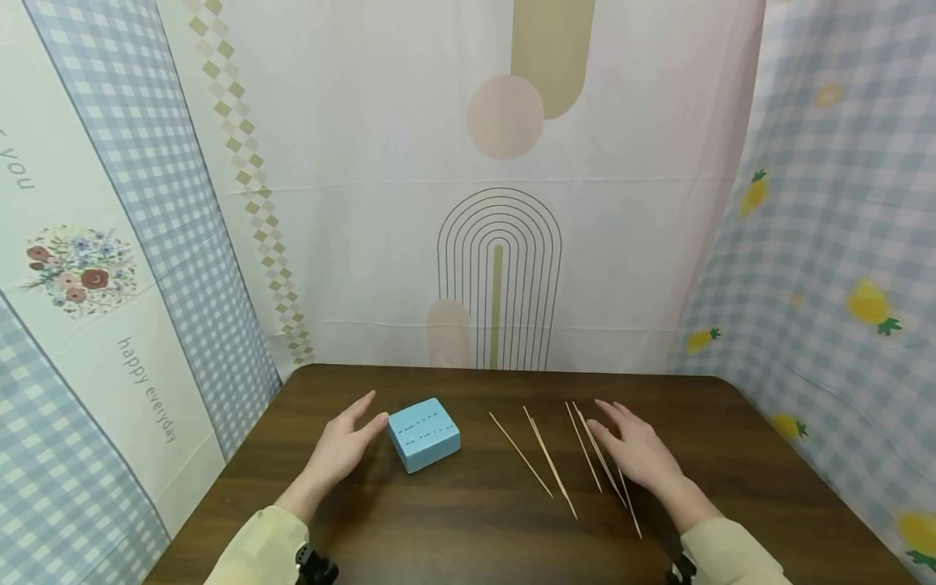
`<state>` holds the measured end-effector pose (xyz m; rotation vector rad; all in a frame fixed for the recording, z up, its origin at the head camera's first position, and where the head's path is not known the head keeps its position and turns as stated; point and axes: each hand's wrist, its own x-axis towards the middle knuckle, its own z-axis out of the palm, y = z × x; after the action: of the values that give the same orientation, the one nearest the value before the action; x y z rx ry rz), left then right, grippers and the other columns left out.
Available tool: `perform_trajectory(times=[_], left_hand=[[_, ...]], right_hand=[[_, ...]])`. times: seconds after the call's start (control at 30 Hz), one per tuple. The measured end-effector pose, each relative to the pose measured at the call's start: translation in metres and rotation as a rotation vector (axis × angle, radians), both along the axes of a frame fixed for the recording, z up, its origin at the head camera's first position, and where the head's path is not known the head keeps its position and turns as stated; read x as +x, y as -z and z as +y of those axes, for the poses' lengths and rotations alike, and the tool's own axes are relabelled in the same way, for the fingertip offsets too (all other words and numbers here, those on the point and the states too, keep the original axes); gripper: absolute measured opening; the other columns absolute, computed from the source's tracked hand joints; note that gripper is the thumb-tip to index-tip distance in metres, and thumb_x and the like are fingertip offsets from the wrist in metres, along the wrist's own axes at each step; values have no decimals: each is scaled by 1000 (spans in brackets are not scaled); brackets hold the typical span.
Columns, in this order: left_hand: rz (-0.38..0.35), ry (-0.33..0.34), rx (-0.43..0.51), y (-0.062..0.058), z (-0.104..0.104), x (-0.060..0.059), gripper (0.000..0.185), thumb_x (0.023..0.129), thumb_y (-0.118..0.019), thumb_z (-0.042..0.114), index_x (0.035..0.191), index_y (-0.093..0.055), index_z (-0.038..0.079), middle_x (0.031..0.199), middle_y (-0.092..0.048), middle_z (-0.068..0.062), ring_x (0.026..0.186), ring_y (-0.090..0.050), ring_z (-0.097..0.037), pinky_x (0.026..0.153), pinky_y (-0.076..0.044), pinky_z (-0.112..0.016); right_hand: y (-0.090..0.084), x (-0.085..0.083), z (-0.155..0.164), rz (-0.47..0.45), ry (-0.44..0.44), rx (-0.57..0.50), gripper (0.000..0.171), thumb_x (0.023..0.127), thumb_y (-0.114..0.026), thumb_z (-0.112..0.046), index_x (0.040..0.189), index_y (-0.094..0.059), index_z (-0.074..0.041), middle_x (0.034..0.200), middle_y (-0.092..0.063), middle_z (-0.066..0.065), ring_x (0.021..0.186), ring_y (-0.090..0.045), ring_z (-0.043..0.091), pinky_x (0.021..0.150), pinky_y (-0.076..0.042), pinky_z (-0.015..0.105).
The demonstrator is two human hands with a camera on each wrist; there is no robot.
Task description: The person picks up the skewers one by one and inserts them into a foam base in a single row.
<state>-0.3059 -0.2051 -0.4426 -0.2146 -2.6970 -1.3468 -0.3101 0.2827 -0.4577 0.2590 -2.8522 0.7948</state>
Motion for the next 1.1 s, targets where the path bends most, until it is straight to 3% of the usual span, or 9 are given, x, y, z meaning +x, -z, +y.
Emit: perform_trajectory(times=[0.17, 0.47, 0.6, 0.87, 1.1], left_hand=[[-51, -69, 77, 1, 13, 7, 72, 109, -62, 40, 165, -38, 1, 165, -39, -28, 153, -36, -48, 121, -30, -65], [-128, -128, 213, 14, 27, 10, 79, 106, -67, 33, 165, -31, -5, 167, -33, -31, 152, -37, -48, 121, -33, -61], [-134, -119, 263, 18, 33, 11, 83, 105, -69, 29, 166, -27, -7, 167, -29, -33, 153, -34, -49, 121, -33, -61], [-132, -110, 289, 27, 34, 12, 84, 104, -72, 29, 165, -28, -8, 162, -35, -38, 151, -37, -51, 120, -33, -62], [-137, -115, 290, 33, 36, 9, 84, 104, -72, 28, 165, -28, -8, 165, -32, -35, 152, -35, -50, 121, -32, -61]], right_hand=[[3, 5, 10, -32, 54, -174, 70, 110, -55, -53, 160, -48, -4, 158, -48, 31, 138, -50, 54, 107, -44, 68], [5, 11, 25, -225, 121, -507, 68, 111, -61, -37, 163, -38, 1, 162, -40, 34, 141, -48, 51, 102, -54, 56], [6, 11, 31, -262, 107, -529, 66, 111, -61, -26, 163, -35, 5, 160, -37, 38, 142, -46, 54, 103, -54, 56], [9, 11, 39, -314, 75, -530, 66, 106, -67, -11, 160, -36, 10, 155, -39, 43, 139, -48, 55, 99, -57, 52], [13, 12, 42, -340, 94, -588, 69, 100, -72, -1, 159, -37, 11, 150, -44, 42, 123, -64, 40, 90, -61, 44]])
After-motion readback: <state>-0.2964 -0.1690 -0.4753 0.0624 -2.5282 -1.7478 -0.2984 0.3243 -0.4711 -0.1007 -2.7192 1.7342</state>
